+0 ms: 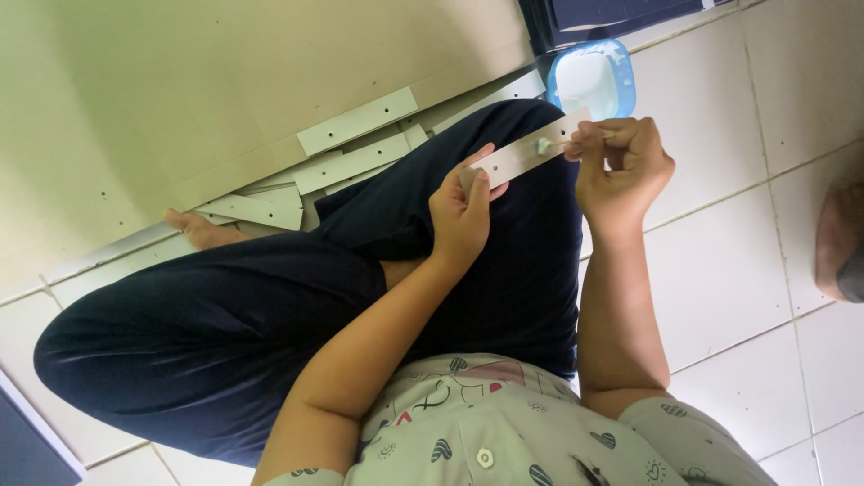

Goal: The person applies adhesive using a stick to small white strips and then attaches the strips to a larger board and a dark folder.

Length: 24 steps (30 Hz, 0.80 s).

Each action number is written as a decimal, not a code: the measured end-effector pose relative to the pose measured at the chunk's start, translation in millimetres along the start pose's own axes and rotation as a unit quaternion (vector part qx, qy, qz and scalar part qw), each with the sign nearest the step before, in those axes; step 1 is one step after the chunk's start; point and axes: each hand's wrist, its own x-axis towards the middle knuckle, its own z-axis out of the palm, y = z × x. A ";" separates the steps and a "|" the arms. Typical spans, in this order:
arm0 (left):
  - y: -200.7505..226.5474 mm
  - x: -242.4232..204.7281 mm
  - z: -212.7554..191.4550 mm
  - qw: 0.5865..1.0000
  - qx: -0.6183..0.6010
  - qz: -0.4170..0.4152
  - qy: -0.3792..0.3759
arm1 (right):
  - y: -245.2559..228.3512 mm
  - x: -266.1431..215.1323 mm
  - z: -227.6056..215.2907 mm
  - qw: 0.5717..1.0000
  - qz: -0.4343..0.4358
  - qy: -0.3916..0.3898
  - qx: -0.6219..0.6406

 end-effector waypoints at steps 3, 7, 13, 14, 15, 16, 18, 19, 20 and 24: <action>0.0 -0.6 0.9 1.000 -0.006 0.011 0.001 | 1.6 -0.7 -3.8 0.996 -0.044 -0.004 -0.075; -0.6 0.2 -1.0 1.000 0.006 0.022 -0.002 | -21.1 -6.4 18.4 0.992 -0.061 -0.006 -0.113; 2.9 -0.9 -1.6 1.000 0.000 0.021 -0.002 | -15.8 -2.9 15.0 0.996 0.024 0.004 0.085; 2.2 -0.4 -1.2 1.000 -0.001 0.014 -0.003 | -11.3 -0.4 8.8 0.998 0.017 0.003 0.057; 1.4 0.0 -0.9 1.000 -0.002 0.007 -0.005 | -6.8 2.1 2.7 1.000 0.010 0.002 0.029; 2.1 0.1 -0.9 1.000 -0.002 0.007 -0.004 | -4.4 2.5 -2.7 1.000 0.010 0.002 0.029; 2.9 -0.2 -0.5 1.000 0.000 0.005 -0.003 | 0.6 2.7 -14.3 0.993 -0.057 -0.011 -0.104; 2.5 -0.4 -0.9 1.000 0.000 0.004 -0.003 | -3.6 -0.3 -8.3 0.993 -0.056 -0.012 -0.104; 2.1 0.0 -1.2 1.000 -0.002 0.006 -0.002 | -7.5 -3.0 -2.2 0.994 -0.056 -0.016 -0.089; 4.3 0.4 -2.1 1.000 -0.004 0.012 0.001 | -23.9 -13.6 17.7 0.998 0.005 -0.014 0.063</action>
